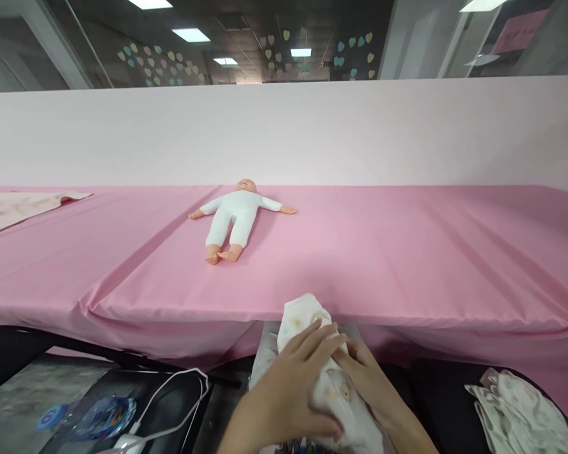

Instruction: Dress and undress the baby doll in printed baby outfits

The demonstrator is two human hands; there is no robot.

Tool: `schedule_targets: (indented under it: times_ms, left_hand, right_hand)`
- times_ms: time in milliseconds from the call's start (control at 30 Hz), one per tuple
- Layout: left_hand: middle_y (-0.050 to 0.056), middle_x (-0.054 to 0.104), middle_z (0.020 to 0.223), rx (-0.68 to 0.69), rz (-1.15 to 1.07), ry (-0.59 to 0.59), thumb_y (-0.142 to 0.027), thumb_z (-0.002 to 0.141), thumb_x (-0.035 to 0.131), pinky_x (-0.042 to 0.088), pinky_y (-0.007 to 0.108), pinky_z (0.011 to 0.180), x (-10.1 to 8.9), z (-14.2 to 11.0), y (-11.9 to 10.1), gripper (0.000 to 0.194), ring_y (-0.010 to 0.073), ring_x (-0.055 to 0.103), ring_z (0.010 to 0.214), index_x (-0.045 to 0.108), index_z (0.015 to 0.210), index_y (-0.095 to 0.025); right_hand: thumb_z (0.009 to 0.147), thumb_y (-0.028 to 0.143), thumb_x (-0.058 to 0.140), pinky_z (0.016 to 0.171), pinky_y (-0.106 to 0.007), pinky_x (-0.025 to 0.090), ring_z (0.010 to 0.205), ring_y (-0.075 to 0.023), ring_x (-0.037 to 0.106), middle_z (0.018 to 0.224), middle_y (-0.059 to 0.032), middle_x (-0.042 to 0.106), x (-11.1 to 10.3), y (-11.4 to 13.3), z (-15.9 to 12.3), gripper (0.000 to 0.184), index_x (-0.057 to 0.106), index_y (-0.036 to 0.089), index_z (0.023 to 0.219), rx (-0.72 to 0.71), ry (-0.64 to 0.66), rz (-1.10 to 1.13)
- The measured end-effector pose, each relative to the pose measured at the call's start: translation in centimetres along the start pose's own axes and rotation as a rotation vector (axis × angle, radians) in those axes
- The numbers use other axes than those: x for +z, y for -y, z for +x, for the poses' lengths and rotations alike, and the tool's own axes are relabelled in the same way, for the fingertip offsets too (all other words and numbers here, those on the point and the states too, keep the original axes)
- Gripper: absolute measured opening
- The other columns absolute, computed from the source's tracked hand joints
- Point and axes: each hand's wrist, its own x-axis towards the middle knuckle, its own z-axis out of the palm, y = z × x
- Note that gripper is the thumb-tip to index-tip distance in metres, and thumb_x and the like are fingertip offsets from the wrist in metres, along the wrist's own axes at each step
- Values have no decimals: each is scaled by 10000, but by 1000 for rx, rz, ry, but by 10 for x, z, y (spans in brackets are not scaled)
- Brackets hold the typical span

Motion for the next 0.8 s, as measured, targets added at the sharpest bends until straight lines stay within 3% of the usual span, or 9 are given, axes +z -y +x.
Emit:
schedule_targets:
  times_ms: [100,167,267,367,467,567,667,733,800]
  left_hand:
    - [55,334,1499,-33,12,-57,-241,696,724,329,442,1107,19,11,-1,828,247,292,1383,321,1417,-302]
    - [58,367,1481,-50,-15,-88,-98,720,620,365,403,1084,29,17,6,774,222,366,1344,330,1413,-283]
    - [97,541,1339,-135,-63,-87,-5,689,508,468,388,958,37,20,20,800,244,554,1173,315,1430,-237]
    - [90,648,1195,-247,-144,-118,-4,670,484,506,352,847,35,17,27,773,253,645,1013,381,1405,-222]
    - [41,679,1142,-249,-275,-154,-5,663,491,484,281,841,25,11,22,674,211,654,984,529,1296,-233]
    - [21,712,1018,-175,-402,-103,-30,684,519,473,224,773,16,7,13,495,169,657,872,650,1131,-198]
    - [13,713,847,-167,-433,-76,-65,696,551,462,205,681,16,4,9,353,148,633,736,687,1010,-152]
    - [-2,706,812,-196,-418,-95,-61,675,582,457,202,674,20,4,11,369,142,624,712,681,1016,-159]
    - [-16,707,830,-227,-396,-122,-57,655,622,457,200,676,24,4,14,427,135,625,708,666,1059,-187]
  right_hand:
    - [607,537,724,750,-313,482,860,-221,578,851,-50,621,-3,3,-7,445,632,157,821,103,42,171]
    - [660,547,685,747,-315,483,850,-223,581,851,-54,627,-8,7,-10,434,645,150,833,14,170,87]
    - [759,546,600,739,-318,477,815,-219,579,818,-59,634,-16,16,-12,421,651,139,855,-201,277,-249]
    - [815,489,565,808,-344,480,883,-232,596,932,-76,659,-24,21,-14,372,656,162,967,-355,208,-502]
    - [787,481,613,998,-406,407,1158,-274,517,1240,-108,576,-31,22,-17,491,590,204,1192,-453,87,-584]
    - [673,482,731,1082,-436,328,1294,-291,408,1390,-120,460,-32,20,-19,790,450,216,1361,-403,233,-594]
    - [514,403,842,1072,-426,344,1275,-299,434,1365,-128,491,-25,18,-21,1070,335,201,1434,-297,436,-604]
    - [537,300,824,1023,-398,397,1192,-278,513,1286,-116,562,-18,16,-22,1067,289,194,1454,-250,440,-629]
    - [629,195,728,926,-355,463,1009,-235,613,1121,-83,658,-13,15,-21,925,301,191,1449,-218,395,-632]
